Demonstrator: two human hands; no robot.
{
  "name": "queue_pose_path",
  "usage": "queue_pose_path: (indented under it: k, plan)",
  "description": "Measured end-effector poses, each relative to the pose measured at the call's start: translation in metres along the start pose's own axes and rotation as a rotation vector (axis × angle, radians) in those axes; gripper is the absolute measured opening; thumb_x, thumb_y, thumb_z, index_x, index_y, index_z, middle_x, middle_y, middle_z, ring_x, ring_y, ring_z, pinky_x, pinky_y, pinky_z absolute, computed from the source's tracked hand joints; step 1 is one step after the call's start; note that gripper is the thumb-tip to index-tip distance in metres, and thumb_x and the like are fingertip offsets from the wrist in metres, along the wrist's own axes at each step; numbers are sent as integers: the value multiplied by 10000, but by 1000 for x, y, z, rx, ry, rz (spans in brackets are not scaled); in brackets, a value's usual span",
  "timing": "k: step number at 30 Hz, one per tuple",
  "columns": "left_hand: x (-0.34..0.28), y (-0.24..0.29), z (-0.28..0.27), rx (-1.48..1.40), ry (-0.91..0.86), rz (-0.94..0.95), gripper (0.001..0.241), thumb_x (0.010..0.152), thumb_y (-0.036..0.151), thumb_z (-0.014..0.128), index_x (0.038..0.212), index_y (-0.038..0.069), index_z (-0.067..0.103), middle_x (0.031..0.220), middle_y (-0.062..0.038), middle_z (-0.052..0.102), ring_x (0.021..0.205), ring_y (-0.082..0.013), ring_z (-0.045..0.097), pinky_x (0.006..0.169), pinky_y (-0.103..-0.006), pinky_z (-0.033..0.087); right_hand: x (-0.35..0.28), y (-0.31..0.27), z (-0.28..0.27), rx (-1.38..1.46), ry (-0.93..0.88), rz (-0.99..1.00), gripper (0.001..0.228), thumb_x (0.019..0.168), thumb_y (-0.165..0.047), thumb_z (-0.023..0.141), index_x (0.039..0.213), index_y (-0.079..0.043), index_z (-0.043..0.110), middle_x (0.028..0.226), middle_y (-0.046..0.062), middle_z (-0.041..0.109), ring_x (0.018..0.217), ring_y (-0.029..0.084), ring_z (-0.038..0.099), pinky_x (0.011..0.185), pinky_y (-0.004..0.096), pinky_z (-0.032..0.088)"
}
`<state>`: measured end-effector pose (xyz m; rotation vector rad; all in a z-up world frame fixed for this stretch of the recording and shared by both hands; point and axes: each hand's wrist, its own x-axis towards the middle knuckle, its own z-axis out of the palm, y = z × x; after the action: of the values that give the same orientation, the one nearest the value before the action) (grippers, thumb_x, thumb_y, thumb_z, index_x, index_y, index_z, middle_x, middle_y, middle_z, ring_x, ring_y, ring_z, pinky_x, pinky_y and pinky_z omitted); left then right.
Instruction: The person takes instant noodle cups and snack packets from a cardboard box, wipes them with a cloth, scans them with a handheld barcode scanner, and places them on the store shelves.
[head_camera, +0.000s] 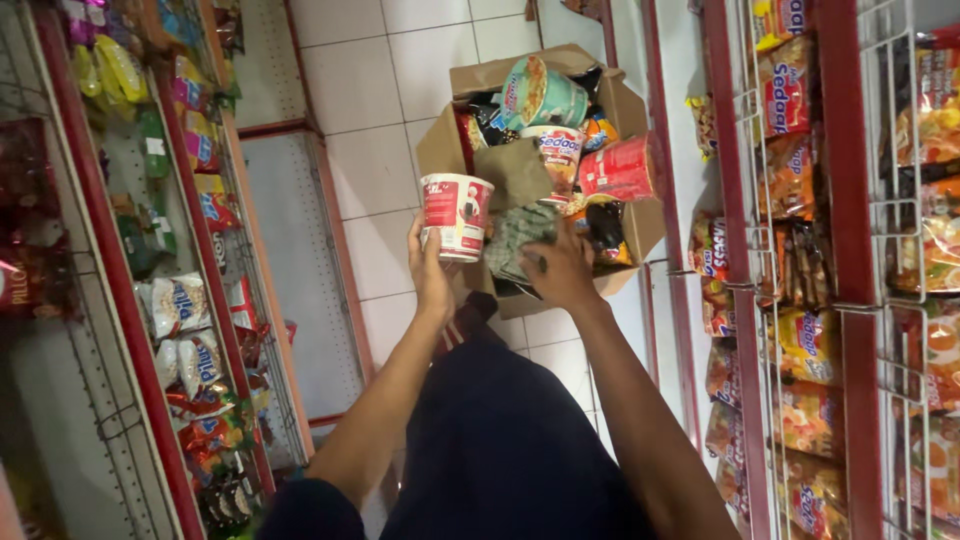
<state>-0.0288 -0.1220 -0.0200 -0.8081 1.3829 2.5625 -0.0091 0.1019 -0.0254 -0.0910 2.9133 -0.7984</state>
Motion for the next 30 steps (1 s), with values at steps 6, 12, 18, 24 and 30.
queue_pose_path:
  k: [6, 12, 18, 24, 30]
  plan:
    - [-2, -3, -8, 36, 44, -15, 579, 989, 402, 564, 1514, 227, 395, 1372, -83, 578, 1116, -217, 659, 837, -411, 600, 2, 0, 15, -17, -74, 7, 293, 856, -228, 760, 1135, -138, 758, 1190, 87, 713, 1174, 323, 605, 1020, 593, 382]
    - [-3, -3, -9, 44, 49, -31, 586, 982, 419, 562, 1514, 233, 399, 1373, -81, 577, 1079, -211, 666, 796, -383, 589, -3, 3, 1, 596, 213, 226, 182, 893, -79, 815, 1042, -78, 710, 970, 42, 744, 890, 145, 688, 809, 289, 540]
    - [-7, -8, 9, 77, 8, 22, 588, 987, 358, 580, 1524, 208, 394, 1401, -85, 563, 1097, -210, 661, 815, -369, 591, -10, -41, -60, 866, 480, 251, 318, 896, -31, 784, 1136, -64, 578, 1045, 40, 608, 996, 105, 587, 907, 264, 481]
    - [-25, -22, 34, 260, -212, 223, 591, 1020, 253, 596, 1554, 93, 401, 1460, -99, 548, 1236, -196, 571, 1018, -320, 485, -25, -111, -105, 422, 533, -26, 302, 922, -38, 692, 1220, 0, 678, 1299, 162, 601, 1211, 322, 589, 1061, 388, 456]
    - [-54, -12, 66, 434, -494, 332, 604, 957, 143, 641, 1508, 83, 400, 1418, -134, 561, 1298, -251, 554, 1112, -393, 445, -30, -125, -112, 129, 571, -222, 257, 928, -183, 675, 1145, -56, 618, 1585, 275, 375, 1464, 450, 380, 1222, 503, 309]
